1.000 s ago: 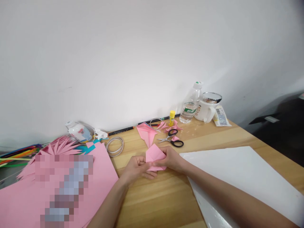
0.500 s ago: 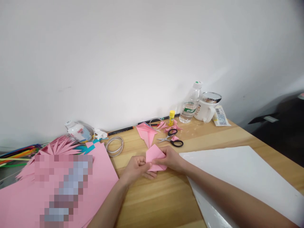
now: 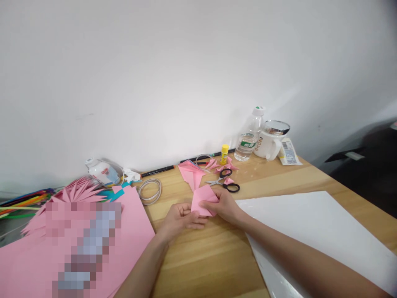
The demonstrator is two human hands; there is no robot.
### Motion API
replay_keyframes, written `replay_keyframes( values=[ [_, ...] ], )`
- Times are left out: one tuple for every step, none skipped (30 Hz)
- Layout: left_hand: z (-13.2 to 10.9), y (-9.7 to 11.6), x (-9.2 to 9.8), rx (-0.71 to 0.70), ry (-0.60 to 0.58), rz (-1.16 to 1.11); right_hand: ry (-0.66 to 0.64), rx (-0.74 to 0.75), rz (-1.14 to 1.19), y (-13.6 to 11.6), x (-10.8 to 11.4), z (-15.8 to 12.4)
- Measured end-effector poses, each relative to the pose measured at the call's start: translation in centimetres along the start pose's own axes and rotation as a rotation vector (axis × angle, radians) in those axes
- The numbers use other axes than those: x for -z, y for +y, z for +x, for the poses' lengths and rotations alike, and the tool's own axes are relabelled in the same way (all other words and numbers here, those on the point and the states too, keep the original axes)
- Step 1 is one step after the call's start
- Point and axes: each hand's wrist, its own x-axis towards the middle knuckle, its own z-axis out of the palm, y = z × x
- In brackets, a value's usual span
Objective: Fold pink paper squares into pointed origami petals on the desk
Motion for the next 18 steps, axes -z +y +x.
replay_keyframes(
  values=[
    [0.02,-0.03,-0.01,0.006,0.003,-0.008,-0.001,-0.007,0.003,0.01,-0.03,-0.04],
    [0.05,-0.06,0.0,0.008,0.002,-0.02,-0.004,-0.019,0.008,0.03,-0.07,-0.09],
    [0.07,-0.08,0.01,0.01,0.003,-0.034,-0.011,-0.031,0.013,0.05,-0.1,-0.15],
    [0.1,-0.09,0.02,0.012,0.007,-0.043,-0.02,-0.044,0.02,0.07,-0.14,-0.2],
    [0.11,-0.1,0.04,0.013,0.008,-0.051,-0.029,-0.056,0.027,0.08,-0.16,-0.25],
    [0.12,-0.09,0.06,0.015,0.009,-0.055,-0.035,-0.066,0.033,0.08,-0.18,-0.29],
    [0.1,-0.06,0.09,0.016,0.005,-0.057,-0.041,-0.076,0.04,0.06,-0.17,-0.31],
    [0.07,-0.01,0.1,0.015,-0.005,-0.058,-0.042,-0.083,0.045,0.02,-0.14,-0.32],
    [0.01,0.07,0.11,0.01,-0.022,-0.057,-0.042,-0.085,0.044,-0.04,-0.09,-0.3],
    [-0.06,0.17,0.11,0.003,-0.045,-0.05,-0.038,-0.08,0.038,-0.11,-0.01,-0.27],
    [-0.13,0.29,0.09,-0.003,-0.069,-0.036,-0.029,-0.067,0.025,-0.18,0.07,-0.22],
    [-0.21,0.42,0.06,-0.007,-0.089,-0.011,-0.018,-0.049,0.008,-0.25,0.16,-0.17],
    [-0.28,0.54,0.01,-0.009,-0.099,0.017,-0.009,-0.032,-0.008,-0.29,0.24,-0.12],
    [-0.33,0.65,-0.03,-0.009,-0.099,0.044,-0.003,-0.018,-0.021,-0.29,0.3,-0.08],
    [-0.36,0.73,-0.07,-0.002,-0.091,0.062,-0.005,-0.01,-0.03,-0.26,0.33,-0.04],
    [-0.37,0.78,-0.1,0.008,-0.073,0.066,-0.013,-0.007,-0.033,-0.19,0.33,-0.01],
    [-0.35,0.79,-0.1,0.022,-0.057,0.061,-0.026,-0.006,-0.035,-0.1,0.31,0.01],
    [-0.31,0.76,-0.09,0.038,-0.047,0.052,-0.038,-0.005,-0.037,0.02,0.27,0.02]
  ],
)
